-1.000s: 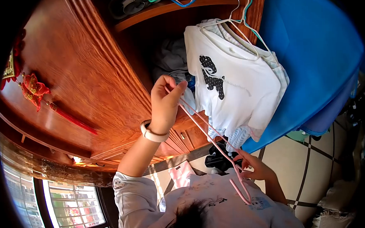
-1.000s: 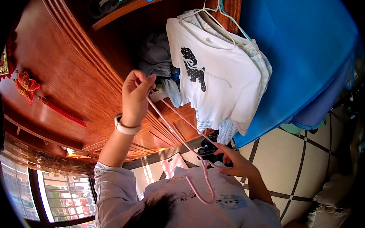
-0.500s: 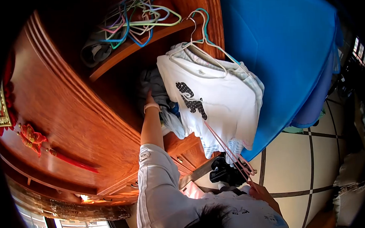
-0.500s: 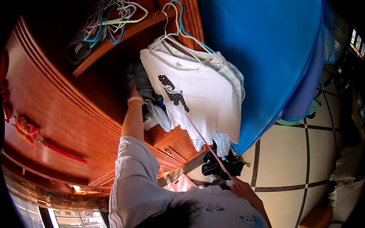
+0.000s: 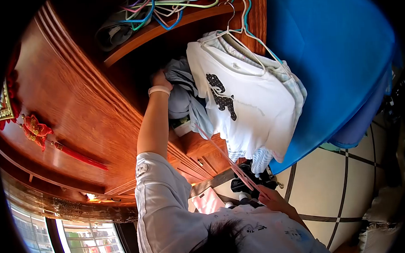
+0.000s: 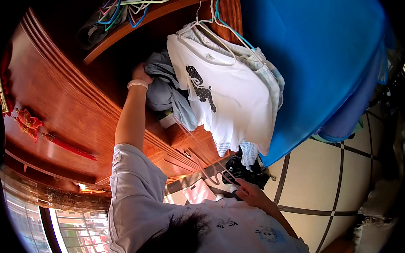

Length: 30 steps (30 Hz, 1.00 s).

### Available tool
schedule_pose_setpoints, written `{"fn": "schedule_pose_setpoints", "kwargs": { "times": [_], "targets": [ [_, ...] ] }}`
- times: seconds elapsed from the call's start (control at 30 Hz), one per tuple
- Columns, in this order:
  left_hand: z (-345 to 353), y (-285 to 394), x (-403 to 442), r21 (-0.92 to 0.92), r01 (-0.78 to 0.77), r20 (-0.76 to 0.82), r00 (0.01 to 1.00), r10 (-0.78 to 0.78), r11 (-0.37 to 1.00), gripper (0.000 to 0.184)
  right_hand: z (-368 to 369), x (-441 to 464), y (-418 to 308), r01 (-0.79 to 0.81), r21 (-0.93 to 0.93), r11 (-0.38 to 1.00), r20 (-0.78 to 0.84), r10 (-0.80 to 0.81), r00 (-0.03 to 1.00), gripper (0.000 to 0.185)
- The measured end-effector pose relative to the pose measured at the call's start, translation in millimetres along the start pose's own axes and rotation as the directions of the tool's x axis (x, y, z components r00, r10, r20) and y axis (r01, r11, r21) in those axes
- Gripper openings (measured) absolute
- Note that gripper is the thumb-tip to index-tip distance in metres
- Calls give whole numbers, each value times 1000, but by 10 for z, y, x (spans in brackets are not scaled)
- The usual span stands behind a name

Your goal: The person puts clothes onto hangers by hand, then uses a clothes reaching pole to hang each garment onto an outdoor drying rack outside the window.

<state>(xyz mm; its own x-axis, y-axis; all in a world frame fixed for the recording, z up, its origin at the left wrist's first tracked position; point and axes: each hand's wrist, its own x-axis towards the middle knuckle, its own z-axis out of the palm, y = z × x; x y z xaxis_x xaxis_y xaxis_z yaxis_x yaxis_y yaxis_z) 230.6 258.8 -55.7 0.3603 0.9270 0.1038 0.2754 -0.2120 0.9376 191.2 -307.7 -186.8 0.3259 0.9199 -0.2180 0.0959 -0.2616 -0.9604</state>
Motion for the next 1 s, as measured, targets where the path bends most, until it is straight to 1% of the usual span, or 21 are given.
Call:
{"fn": "schedule_pose_setpoints", "kwargs": {
  "times": [0.03,0.1,0.13,0.2,0.3,0.33,0.37,0.4,0.47,0.5,0.53,0.57,0.6,0.63,0.7,0.77,0.8,0.87,0.9,0.93,1.0],
  "targets": [
    [-18,68,74,-665,468,236,871,-431,582,47,1,77,50,51,-33,998,51,-49,997,42],
    [-81,-260,399,-612,412,262,911,-319,675,52,25,154,88,98,13,995,67,-99,993,41],
    [-92,-440,637,-514,172,324,946,5,841,38,20,185,106,130,7,991,58,-131,990,39],
    [-258,708,-651,-445,514,382,849,-364,733,35,-3,186,61,150,17,989,42,-151,988,31],
    [-262,878,-584,-386,186,347,937,-44,904,69,-27,182,22,175,28,984,-25,-175,984,30],
    [-265,964,-640,-381,-131,266,932,245,915,72,-63,186,23,150,33,988,9,-150,989,35],
    [-267,1039,-680,-352,-439,192,830,523,827,76,-61,187,38,150,33,988,11,-150,989,35],
    [-245,1010,-658,-353,-442,190,829,526,825,76,-61,207,66,138,62,988,11,-139,990,37],
    [-172,790,-573,227,-413,16,907,420,882,84,-45,236,212,160,83,984,1,-160,987,38],
    [-149,731,-557,495,-304,-92,913,397,814,89,-31,254,285,157,82,984,3,-158,987,38],
    [-32,733,-797,535,116,-218,976,4,837,100,-15,281,341,174,108,979,-1,-175,985,41],
    [102,435,-817,513,255,-207,963,-170,820,114,-11,295,370,194,132,972,-8,-194,981,43],
    [223,178,-910,596,308,-195,951,-239,741,124,-17,296,372,199,130,971,-9,-200,980,43],
    [276,-197,-913,518,238,-158,971,-182,822,128,-20,299,358,190,81,978,-20,-189,982,46],
    [289,-377,-1127,608,78,-120,993,-5,790,115,-71,295,308,177,32,984,-37,-176,984,49],
    [249,-1177,-244,804,-387,269,914,305,451,90,-146,230,237,120,92,989,-25,-118,993,53],
    [97,-1122,154,707,-519,381,852,360,481,85,-167,224,181,122,168,978,-36,-118,992,51],
    [-98,-381,462,735,-433,428,893,138,522,80,-174,301,197,151,182,972,-78,-139,987,50],
    [-229,237,417,855,-216,324,932,-161,472,79,-172,338,205,172,204,964,-124,-149,981,50],
    [-345,642,368,830,-166,280,950,-140,532,75,-207,361,179,120,169,978,-90,-106,990,49],
    [-522,1206,214,682,-243,201,969,143,690,66,-179,442,185,156,124,980,-93,-145,985,49]
  ]
}}
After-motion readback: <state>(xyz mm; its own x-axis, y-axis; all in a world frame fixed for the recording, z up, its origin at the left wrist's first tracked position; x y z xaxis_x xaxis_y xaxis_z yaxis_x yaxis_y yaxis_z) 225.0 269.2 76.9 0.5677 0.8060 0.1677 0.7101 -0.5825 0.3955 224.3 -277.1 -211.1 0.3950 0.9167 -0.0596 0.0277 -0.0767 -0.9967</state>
